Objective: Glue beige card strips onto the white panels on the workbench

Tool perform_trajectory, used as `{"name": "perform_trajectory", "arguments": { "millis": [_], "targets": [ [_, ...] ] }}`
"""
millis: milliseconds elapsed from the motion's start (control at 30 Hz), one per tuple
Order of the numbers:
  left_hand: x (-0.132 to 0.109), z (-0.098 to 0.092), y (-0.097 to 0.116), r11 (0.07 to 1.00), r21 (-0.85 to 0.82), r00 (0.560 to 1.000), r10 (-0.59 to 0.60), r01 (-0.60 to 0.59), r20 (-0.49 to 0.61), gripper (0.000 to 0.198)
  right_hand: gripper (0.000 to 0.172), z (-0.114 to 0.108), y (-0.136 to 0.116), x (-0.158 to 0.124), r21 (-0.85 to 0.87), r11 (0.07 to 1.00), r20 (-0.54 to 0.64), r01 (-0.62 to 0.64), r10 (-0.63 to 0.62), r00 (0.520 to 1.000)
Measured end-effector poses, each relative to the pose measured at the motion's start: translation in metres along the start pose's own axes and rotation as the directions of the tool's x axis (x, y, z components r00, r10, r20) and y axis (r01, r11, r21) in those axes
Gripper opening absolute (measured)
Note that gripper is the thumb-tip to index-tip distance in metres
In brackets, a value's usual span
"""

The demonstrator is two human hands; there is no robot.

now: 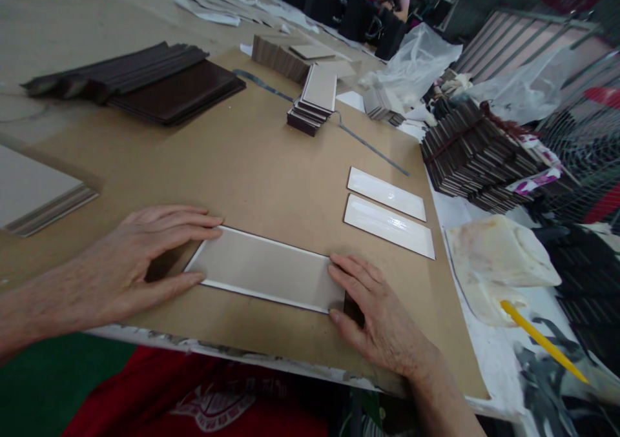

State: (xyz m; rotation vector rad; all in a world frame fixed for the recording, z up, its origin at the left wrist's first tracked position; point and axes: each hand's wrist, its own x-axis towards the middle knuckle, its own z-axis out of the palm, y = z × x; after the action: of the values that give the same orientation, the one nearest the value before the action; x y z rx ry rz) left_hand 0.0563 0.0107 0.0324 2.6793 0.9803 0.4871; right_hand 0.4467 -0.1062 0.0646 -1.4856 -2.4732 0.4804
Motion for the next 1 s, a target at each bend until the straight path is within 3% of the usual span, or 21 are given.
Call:
{"name": "perform_trajectory", "arguments": {
  "millis": [200, 367, 500, 667, 800, 1000],
  "targets": [
    [-0.001, 0.002, 0.0, 1.0, 0.001, 1.0, -0.004, 0.004, -0.005, 0.051, 0.058, 0.002, -0.005, 0.0, -0.094, 0.995, 0.041, -0.014, 0.018, 0.999],
    [0.004, -0.007, 0.012, 0.999, -0.027, 0.999, -0.036, 0.036, -0.004, 0.041, 0.053, -0.004, -0.015, 0.003, -0.116, 0.993, 0.053, -0.026, 0.033, 0.998],
    [0.012, -0.017, 0.023, 0.999, 0.043, 0.997, 0.02, -0.023, 0.075, 0.039, 0.05, -0.009, -0.023, 0.009, -0.125, 0.992, 0.073, -0.022, 0.031, 0.997],
    [0.022, -0.014, 0.037, 0.961, 0.206, 0.978, 0.156, -0.183, 0.14, 0.062, 0.064, -0.006, -0.043, 0.019, -0.224, 0.974, 0.066, -0.005, 0.021, 0.998],
    [0.026, -0.005, 0.05, 0.926, 0.317, 0.974, 0.157, -0.203, 0.165, 0.096, 0.073, 0.003, -0.055, 0.027, -0.317, 0.946, 0.055, -0.062, 0.083, 0.995],
    [0.022, -0.002, 0.049, 0.921, 0.352, 0.979, 0.116, -0.169, 0.168, 0.093, 0.066, 0.009, -0.046, 0.016, -0.314, 0.948, 0.022, -0.059, 0.069, 0.997]
  ]
}}
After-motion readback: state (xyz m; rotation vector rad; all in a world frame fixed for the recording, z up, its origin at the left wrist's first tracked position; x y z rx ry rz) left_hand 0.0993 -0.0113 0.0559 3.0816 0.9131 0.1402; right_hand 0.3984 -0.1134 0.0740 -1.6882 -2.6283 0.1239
